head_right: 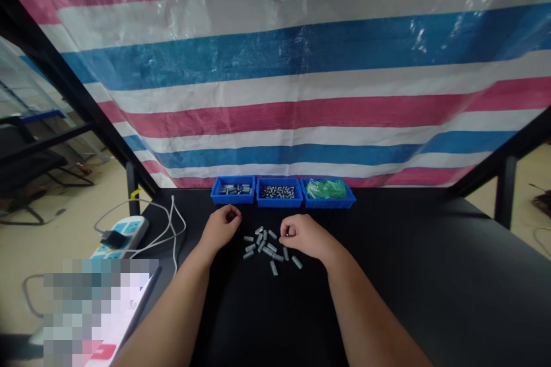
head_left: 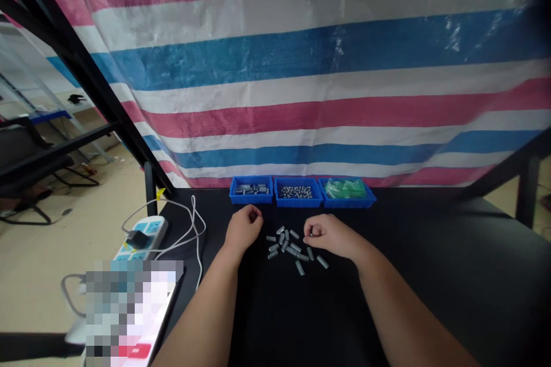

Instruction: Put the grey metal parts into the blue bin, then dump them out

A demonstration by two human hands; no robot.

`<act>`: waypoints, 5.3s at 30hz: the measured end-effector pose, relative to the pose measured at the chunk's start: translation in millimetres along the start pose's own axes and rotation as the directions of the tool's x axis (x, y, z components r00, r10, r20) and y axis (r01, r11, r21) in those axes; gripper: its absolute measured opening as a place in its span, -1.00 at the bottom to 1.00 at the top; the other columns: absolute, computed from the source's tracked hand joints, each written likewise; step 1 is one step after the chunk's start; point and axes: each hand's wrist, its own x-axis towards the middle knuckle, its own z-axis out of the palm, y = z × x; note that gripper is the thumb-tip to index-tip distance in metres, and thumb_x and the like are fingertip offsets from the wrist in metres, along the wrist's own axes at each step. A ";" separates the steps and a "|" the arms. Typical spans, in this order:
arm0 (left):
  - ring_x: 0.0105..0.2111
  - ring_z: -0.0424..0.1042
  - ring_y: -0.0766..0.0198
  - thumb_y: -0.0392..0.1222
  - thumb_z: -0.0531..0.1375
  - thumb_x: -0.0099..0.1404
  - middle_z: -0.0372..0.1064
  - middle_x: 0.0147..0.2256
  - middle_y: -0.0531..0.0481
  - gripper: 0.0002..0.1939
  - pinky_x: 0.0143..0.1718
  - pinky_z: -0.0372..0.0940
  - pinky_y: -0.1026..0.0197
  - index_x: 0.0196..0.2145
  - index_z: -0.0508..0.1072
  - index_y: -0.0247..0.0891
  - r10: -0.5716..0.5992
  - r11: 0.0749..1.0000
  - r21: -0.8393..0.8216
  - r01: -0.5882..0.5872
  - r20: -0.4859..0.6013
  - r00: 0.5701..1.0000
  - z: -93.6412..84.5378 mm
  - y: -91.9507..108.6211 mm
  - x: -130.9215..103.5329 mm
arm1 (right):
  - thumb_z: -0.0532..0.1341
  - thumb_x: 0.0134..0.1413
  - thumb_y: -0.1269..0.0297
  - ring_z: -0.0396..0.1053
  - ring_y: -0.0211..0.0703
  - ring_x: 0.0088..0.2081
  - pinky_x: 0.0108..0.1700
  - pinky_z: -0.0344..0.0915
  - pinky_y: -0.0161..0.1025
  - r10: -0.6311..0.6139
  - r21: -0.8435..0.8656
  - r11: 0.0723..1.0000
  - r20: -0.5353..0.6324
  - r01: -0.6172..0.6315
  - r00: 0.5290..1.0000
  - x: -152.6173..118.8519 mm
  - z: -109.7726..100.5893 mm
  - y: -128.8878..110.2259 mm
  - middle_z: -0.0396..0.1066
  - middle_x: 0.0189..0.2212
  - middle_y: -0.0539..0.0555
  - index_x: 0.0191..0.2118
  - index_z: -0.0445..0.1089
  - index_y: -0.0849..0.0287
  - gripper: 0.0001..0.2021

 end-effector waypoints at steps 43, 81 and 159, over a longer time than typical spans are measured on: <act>-0.42 0.40 0.29 -0.31 0.19 0.18 0.47 -0.43 0.06 -0.89 -0.35 0.18 0.27 -0.33 0.51 -0.21 -0.016 1.000 0.004 0.016 0.006 1.000 -5.6 -0.8 -0.6 | 0.29 0.11 0.16 0.36 -0.25 -0.51 -0.43 0.30 -0.30 -0.101 0.178 0.976 -0.141 0.125 0.985 17.3 30.9 -20.2 0.41 -0.53 0.00 -0.32 0.49 0.15 -0.84; -0.50 0.37 0.28 -0.21 0.11 0.31 0.41 -0.49 0.06 -0.83 -0.43 0.14 0.26 -0.16 0.42 -0.26 0.032 0.998 0.042 -0.039 0.167 0.985 -30.5 11.0 -14.7 | 0.22 0.23 0.26 0.43 -0.20 -0.36 -0.28 0.33 -0.24 -0.140 0.069 0.986 -0.174 0.154 0.975 8.0 14.1 0.2 0.47 -0.32 0.03 0.08 0.33 0.04 -0.69; -0.47 0.41 0.26 -0.24 0.14 0.19 0.46 -0.47 -0.01 -0.88 -0.43 0.16 0.26 -0.44 0.47 -0.25 -0.088 0.992 0.108 0.063 0.239 0.967 -24.9 4.2 -8.0 | 0.23 0.19 0.21 0.28 -0.27 -0.50 -0.44 0.22 -0.29 -0.167 0.002 0.985 -0.235 0.173 0.958 6.2 21.2 -23.1 0.41 -0.47 -0.01 -0.24 0.47 0.10 -0.88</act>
